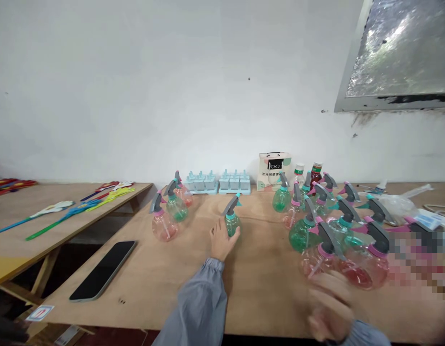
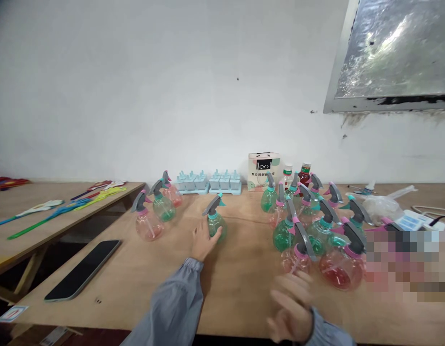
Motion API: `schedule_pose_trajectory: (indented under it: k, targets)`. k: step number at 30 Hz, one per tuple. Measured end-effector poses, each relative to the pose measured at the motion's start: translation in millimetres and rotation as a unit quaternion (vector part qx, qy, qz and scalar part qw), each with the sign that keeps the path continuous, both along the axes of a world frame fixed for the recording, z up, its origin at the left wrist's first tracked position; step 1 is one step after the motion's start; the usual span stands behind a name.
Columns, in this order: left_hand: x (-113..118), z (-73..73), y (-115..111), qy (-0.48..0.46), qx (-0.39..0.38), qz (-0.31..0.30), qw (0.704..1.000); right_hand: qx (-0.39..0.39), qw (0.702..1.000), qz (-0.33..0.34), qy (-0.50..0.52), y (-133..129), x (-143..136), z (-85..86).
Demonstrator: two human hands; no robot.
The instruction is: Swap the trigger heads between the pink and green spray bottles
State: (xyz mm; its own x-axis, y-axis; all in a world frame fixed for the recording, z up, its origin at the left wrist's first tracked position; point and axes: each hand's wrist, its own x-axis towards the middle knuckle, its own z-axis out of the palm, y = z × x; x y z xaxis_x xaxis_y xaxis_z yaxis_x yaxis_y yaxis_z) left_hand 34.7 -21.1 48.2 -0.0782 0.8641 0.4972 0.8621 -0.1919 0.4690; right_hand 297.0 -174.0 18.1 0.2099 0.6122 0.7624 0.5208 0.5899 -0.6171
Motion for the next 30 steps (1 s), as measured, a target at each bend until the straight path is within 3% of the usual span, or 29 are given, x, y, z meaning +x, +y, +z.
schedule_pose_trajectory:
  k: [3, 7, 11, 15, 17, 19, 21, 23, 26, 30]
  targets:
    - [4.9, -2.6, -3.8, 0.009, 0.001, -0.01, 1.0, 0.001, 0.998, 0.064, -0.028, 27.5, -57.2, 18.2]
    - [9.5, -4.8, -9.8, 0.045, 0.05, -0.033, 0.997, -0.1, 0.987, 0.081, 0.095, 100.3, -117.9, 48.8]
    - [6.6, -2.5, -15.7, 0.074, 0.082, -0.102, 0.989, -0.101, 0.982, 0.089, 0.132, 148.9, -133.1, 53.9]
    - [-13.0, 3.8, -13.2, 0.064, 0.117, -0.142, 0.981, -0.099, 0.98, 0.127, 0.114, 157.7, -127.0, 46.3]
    - [-34.2, 10.5, -7.4, 0.018, 0.15, -0.081, 0.985, -0.104, 0.975, 0.153, 0.12, 155.6, -123.2, 43.4]
    - [-63.4, 18.9, 0.3, -0.069, 0.195, 0.071, 0.976, -0.107, 0.97, 0.175, 0.131, 152.4, -119.6, 41.0]
    - [-97.4, 25.9, 7.8, -0.145, 0.238, 0.23, 0.932, -0.109, 0.966, 0.194, 0.129, 149.1, -115.9, 38.7]
    - [-130.6, 28.7, 13.6, -0.174, 0.252, 0.328, 0.894, -0.111, 0.963, 0.213, 0.118, 146.3, -112.1, 37.0]
    - [-166.0, 25.8, 18.3, -0.188, 0.183, 0.378, 0.888, -0.113, 0.96, 0.221, 0.131, 143.5, -106.8, 36.6]
    - [-175.9, 22.8, 18.5, -0.202, 0.081, 0.384, 0.897, -0.141, 0.945, 0.24, 0.171, 141.3, -100.8, 40.2]
